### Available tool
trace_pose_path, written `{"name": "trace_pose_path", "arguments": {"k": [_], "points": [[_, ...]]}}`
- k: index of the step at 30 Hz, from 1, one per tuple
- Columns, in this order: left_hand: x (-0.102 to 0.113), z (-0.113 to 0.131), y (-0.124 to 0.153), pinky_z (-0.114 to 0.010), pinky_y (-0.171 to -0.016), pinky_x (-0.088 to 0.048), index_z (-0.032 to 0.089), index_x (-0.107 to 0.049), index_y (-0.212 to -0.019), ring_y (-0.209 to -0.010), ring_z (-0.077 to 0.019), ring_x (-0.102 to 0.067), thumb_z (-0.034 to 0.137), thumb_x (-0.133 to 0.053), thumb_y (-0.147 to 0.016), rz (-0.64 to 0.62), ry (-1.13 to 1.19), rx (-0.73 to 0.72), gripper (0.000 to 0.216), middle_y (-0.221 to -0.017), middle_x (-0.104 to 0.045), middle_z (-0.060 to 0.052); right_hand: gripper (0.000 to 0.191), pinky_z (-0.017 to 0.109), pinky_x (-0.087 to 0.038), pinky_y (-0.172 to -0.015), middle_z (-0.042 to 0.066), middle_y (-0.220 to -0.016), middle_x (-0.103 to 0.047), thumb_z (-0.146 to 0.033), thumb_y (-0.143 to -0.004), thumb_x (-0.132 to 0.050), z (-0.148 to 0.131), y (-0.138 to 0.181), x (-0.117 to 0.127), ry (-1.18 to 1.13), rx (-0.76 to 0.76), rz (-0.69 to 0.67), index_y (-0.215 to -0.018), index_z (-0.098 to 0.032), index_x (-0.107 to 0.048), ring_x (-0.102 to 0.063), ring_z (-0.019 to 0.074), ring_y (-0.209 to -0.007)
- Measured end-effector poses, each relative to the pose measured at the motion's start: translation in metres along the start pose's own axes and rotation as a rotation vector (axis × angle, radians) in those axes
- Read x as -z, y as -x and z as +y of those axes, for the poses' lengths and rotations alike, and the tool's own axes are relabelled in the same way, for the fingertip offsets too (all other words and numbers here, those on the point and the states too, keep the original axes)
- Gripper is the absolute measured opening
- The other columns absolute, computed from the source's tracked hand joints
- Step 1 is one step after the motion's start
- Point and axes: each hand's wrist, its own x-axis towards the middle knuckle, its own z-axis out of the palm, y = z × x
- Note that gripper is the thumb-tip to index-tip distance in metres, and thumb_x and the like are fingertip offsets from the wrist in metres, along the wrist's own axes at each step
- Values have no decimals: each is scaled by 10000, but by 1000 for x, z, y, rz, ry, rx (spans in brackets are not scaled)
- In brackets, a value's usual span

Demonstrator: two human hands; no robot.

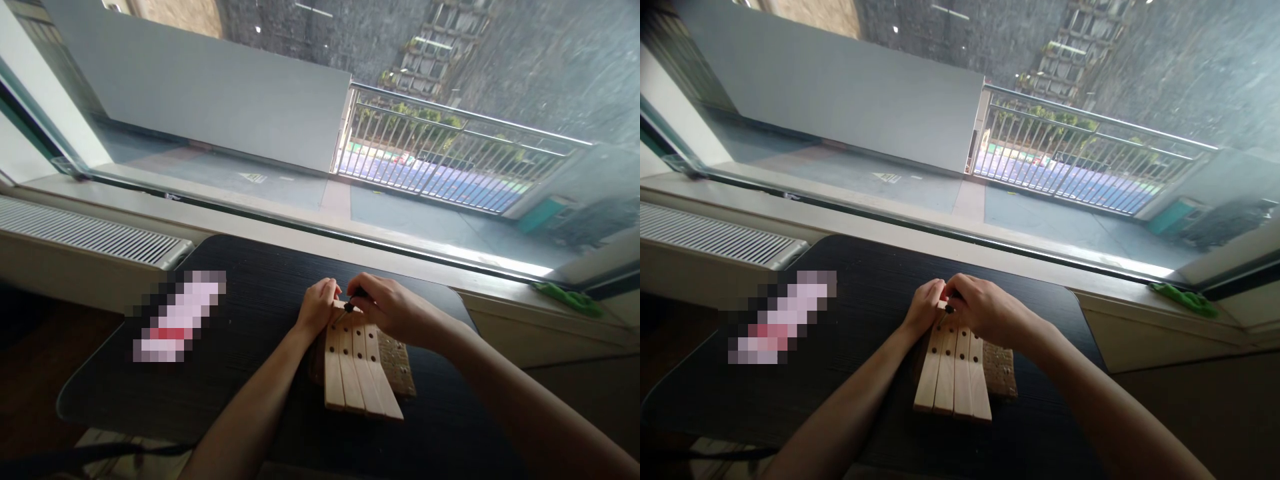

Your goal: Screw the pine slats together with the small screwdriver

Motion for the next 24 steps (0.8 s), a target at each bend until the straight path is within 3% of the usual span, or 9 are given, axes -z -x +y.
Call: {"name": "trace_pose_path", "arguments": {"k": [12,24], "points": [[-1,-2,-1,-274,-578,-322,193,-511,-618,-587,-139,-488,336,-380,-892,12,-7,-23,335,-599,-549,18,118,275,-394,-653,70,-892,-662,-168,-938,-464,1,-2,-6,104,7,-97,-973,-172,-577,-571,164,-760],[-1,-1,-1,-280,-593,-349,200,-509,-613,-603,-148,-499,341,-379,-883,5,3,-23,331,-606,-555,13,100,263,-319,-581,26,-828,-609,-96,-913,-473,-10,1,-3,147,95,-137,-898,-161,-547,-468,116,-639]]}}
